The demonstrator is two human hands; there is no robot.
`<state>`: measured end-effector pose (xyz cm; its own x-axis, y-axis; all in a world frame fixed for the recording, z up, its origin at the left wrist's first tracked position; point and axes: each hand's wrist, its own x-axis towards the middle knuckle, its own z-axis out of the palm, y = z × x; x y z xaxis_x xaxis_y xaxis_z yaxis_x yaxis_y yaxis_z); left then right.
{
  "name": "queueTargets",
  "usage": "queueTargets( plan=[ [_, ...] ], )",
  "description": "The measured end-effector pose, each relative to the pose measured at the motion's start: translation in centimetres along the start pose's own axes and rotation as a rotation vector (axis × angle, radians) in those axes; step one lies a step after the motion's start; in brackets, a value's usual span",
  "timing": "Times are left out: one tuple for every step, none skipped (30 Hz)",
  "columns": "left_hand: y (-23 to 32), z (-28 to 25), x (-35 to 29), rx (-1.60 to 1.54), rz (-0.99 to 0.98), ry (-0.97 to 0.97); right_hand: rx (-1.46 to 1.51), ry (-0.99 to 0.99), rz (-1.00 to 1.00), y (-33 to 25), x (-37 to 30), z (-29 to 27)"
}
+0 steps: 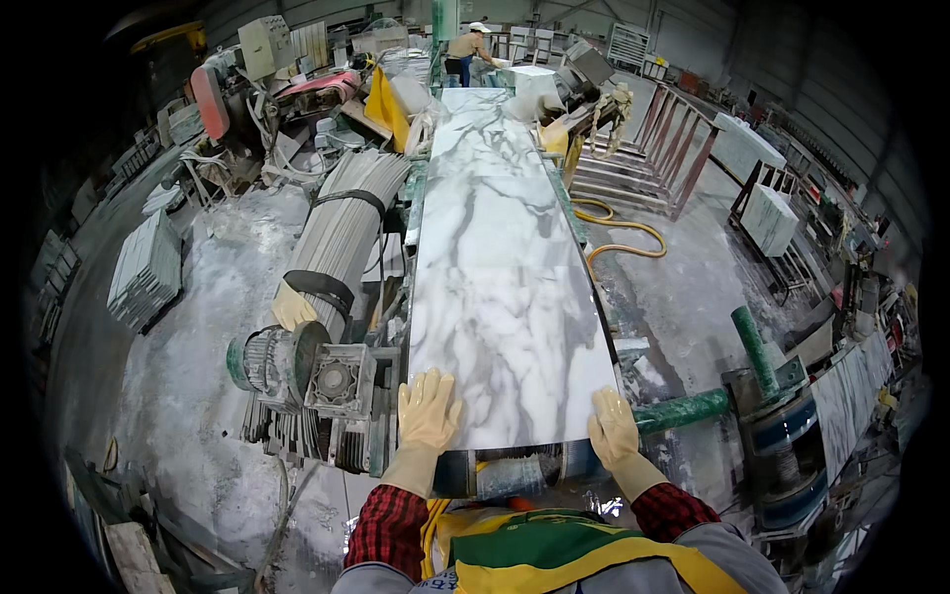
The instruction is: The person repeatedly picks up large marble-patterned stone slabs and feeds them through a conveyor-based polishing machine. They guide each slab with gloved hands, then remove and stack the finished slabs on a nearby rack.
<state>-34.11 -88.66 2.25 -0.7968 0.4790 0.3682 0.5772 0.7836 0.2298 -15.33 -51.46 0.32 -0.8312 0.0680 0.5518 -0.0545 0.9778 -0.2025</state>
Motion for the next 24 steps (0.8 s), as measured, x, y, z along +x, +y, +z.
queueTargets(
  plan=[
    [-0.1, -0.1, -0.5, -0.011, 0.006, -0.006, 0.015, -0.002, -0.002, 0.1, -0.2, -0.1],
    [-0.2, -0.3, -1.1, -0.020, 0.004, -0.037, 0.009, -0.011, 0.016, -0.5, -0.2, -0.3],
    [-0.4, -0.7, -1.9, -0.030, 0.002, -0.068, 0.004, -0.019, 0.034, -1.1, -0.2, -0.7],
    [-0.4, -1.0, -2.5, -0.040, 0.000, -0.099, -0.002, -0.027, 0.052, -1.6, -0.2, -1.1],
    [-0.3, -1.6, -3.3, -0.046, 0.021, -0.093, -0.013, -0.050, 0.075, -2.1, -0.2, -1.5],
    [-0.1, -2.2, -3.9, -0.054, 0.045, -0.089, -0.025, -0.073, 0.102, -2.5, -0.4, -1.8],
    [0.0, -2.5, -4.5, -0.062, 0.069, -0.085, -0.037, -0.097, 0.128, -2.8, -0.5, -2.0],
    [-0.1, -2.6, -5.4, -0.046, 0.098, -0.055, -0.042, -0.104, 0.128, -2.8, -0.7, -1.8],
    [-0.2, -2.9, -6.1, -0.066, 0.119, -0.040, -0.049, -0.112, 0.132, -2.5, -1.1, -1.6],
    [-0.3, -3.1, -6.8, -0.086, 0.140, -0.026, -0.055, -0.121, 0.136, -2.2, -1.5, -1.3],
    [-0.2, -3.5, -7.5, -0.111, 0.157, -0.019, -0.059, -0.108, 0.143, -2.3, -2.0, -1.1],
    [-0.3, -3.9, -7.8, -0.122, 0.159, -0.045, -0.063, -0.096, 0.151, -2.3, -2.6, -0.9],
    [-0.5, -4.2, -7.9, -0.133, 0.154, -0.083, -0.067, -0.084, 0.158, -2.3, -3.1, -0.6],
    [-0.4, -4.8, -7.8, -0.148, 0.146, -0.119, -0.119, -0.080, 0.141, -2.6, -2.9, -0.8],
    [-0.4, -5.1, -7.8, -0.162, 0.138, -0.154, -0.112, -0.057, 0.129, -2.6, -3.3, -0.7],
    [-0.6, -4.9, -8.1, -0.176, 0.115, -0.193, -0.106, -0.036, 0.116, -2.4, -3.8, -0.5],
    [-0.7, -4.6, -7.8, -0.191, 0.092, -0.219, -0.104, -0.005, 0.095, -2.1, -3.6, -0.6],
    [-0.7, -4.3, -7.4, -0.207, 0.069, -0.244, -0.067, -0.006, 0.100, -1.9, -3.6, -0.7],
    [-1.0, -3.9, -6.9, -0.191, 0.070, -0.266, -0.030, -0.009, 0.105, -1.8, -3.7, -0.8],
    [-1.4, -3.5, -6.2, -0.176, 0.071, -0.289, 0.006, -0.012, 0.110, -1.6, -3.7, -0.8],
    [-1.6, -3.2, -5.3, -0.157, 0.067, -0.303, -0.003, -0.055, 0.125, -1.5, -3.1, -1.1],
    [-1.8, -2.8, -4.2, -0.132, 0.059, -0.300, -0.012, -0.098, 0.140, -1.5, -2.4, -1.3],
    [-1.9, -2.4, -3.1, -0.104, 0.063, -0.294, -0.022, -0.141, 0.165, -1.6, -1.8, -1.3],
    [-1.9, -2.0, -1.9, -0.076, 0.067, -0.288, -0.008, -0.113, 0.118, -1.3, -1.1, -1.2]
  ],
)
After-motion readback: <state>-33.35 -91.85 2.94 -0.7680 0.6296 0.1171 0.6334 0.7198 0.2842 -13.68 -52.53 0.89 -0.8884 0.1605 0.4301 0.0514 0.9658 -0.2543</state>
